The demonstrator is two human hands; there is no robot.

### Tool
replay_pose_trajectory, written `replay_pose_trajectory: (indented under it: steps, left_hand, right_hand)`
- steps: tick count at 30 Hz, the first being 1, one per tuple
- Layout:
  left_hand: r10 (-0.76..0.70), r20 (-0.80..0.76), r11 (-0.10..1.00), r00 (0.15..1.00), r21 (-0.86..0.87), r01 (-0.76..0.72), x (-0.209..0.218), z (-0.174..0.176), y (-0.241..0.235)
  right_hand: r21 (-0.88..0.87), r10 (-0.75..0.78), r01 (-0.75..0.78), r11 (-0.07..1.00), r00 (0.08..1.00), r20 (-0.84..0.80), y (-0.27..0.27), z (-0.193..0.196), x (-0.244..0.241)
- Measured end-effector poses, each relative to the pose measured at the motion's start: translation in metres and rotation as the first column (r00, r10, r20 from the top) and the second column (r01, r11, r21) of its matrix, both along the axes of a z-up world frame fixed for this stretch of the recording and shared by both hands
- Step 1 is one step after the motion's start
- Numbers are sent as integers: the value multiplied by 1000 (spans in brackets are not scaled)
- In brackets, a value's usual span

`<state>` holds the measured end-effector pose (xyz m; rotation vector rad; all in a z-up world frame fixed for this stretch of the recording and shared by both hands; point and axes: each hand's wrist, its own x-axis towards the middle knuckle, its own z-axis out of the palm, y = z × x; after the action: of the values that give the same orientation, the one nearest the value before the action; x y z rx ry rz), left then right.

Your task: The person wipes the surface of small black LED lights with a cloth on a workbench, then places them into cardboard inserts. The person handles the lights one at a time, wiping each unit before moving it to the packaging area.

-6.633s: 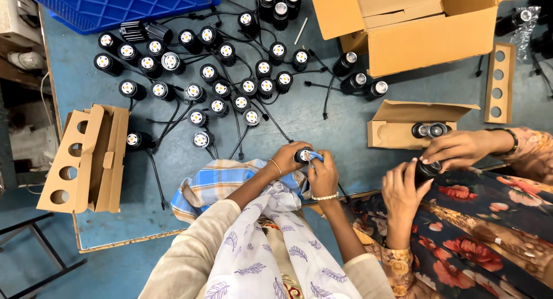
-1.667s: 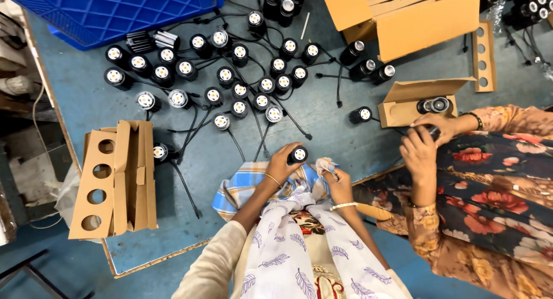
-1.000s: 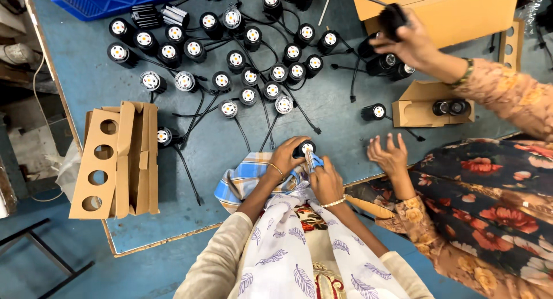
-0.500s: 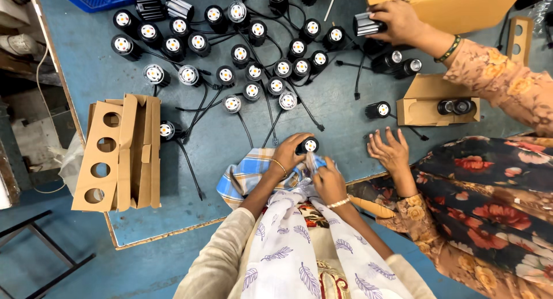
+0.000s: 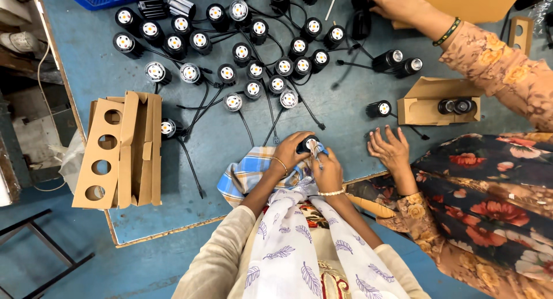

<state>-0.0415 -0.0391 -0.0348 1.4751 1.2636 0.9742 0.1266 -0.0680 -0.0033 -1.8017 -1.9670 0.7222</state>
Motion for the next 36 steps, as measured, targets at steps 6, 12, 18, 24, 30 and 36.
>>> replay_pose_trajectory:
  steps: [6, 12, 18, 24, 30, 36]
  left_hand:
    - [13, -2, 1000, 1000, 9, -13, -1, -1, -2]
    - [18, -16, 1000, 1000, 18, -18, 2, -3, 0]
    - [8, 1, 999, 1000, 42, -8, -2, -6, -1]
    - [32, -32, 999, 999, 22, -31, 1, -10, -4]
    - [20, -30, 998, 999, 59, -18, 2, -12, -1]
    - [26, -56, 998, 998, 59, -23, 5, -11, -1]
  right_hand:
    - [5, -7, 7, 1000, 995, 96, -13, -5, -6]
    - [-35, 4, -2, 999, 998, 68, -20, 6, -7]
    - [-44, -3, -3, 999, 991, -132, -12, 8, -1]
    - [-94, 53, -48, 994, 997, 50, -8, -7, -6]
    - [9, 76, -76, 997, 997, -14, -18, 4, 8]
    - [-91, 41, -44, 995, 999, -27, -4, 3, 18]
